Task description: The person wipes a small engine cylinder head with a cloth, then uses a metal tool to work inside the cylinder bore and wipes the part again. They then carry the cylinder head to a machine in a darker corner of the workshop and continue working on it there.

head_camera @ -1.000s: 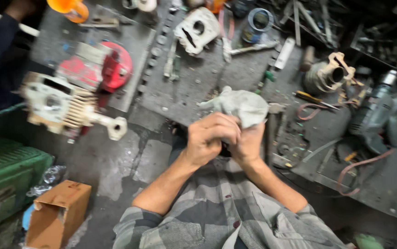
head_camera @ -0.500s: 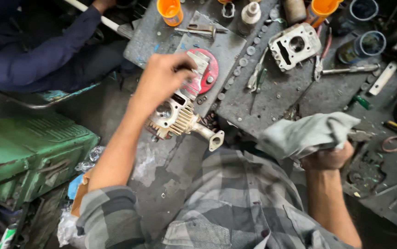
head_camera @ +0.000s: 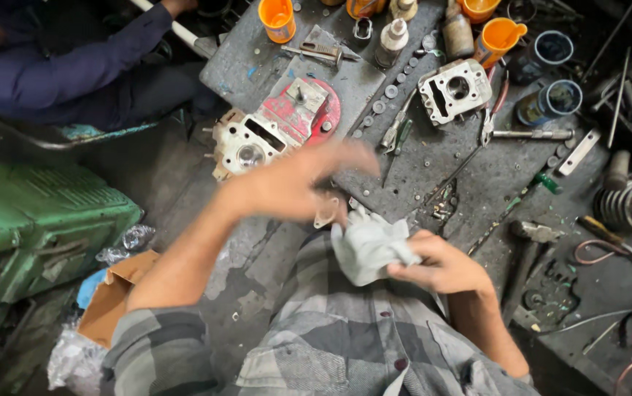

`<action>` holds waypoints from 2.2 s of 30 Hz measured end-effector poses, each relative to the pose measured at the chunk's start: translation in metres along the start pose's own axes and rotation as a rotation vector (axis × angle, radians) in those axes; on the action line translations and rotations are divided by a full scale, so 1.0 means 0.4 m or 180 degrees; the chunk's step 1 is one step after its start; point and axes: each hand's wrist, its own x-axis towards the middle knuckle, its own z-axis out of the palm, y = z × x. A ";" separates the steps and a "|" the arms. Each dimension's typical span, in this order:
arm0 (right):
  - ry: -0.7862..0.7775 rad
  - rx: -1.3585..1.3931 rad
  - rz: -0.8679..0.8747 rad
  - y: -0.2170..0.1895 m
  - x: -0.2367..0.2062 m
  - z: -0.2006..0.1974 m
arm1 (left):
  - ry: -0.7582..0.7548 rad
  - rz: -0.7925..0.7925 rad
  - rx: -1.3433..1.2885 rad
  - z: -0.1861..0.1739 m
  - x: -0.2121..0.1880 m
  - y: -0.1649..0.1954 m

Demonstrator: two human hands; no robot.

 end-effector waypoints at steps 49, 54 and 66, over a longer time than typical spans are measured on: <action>-0.0440 -0.2931 -0.0884 -0.321 0.608 0.068 | 0.2949 -0.0807 -0.2392 0.371 -0.510 -0.294; -0.0470 -0.4276 -0.1150 -0.314 0.601 0.024 | 0.3129 -0.0722 -0.2582 0.372 -0.522 -0.304; -0.2759 -0.2776 -0.0790 -0.504 0.514 0.188 | 0.2687 -0.0059 -0.1547 0.327 -0.518 -0.167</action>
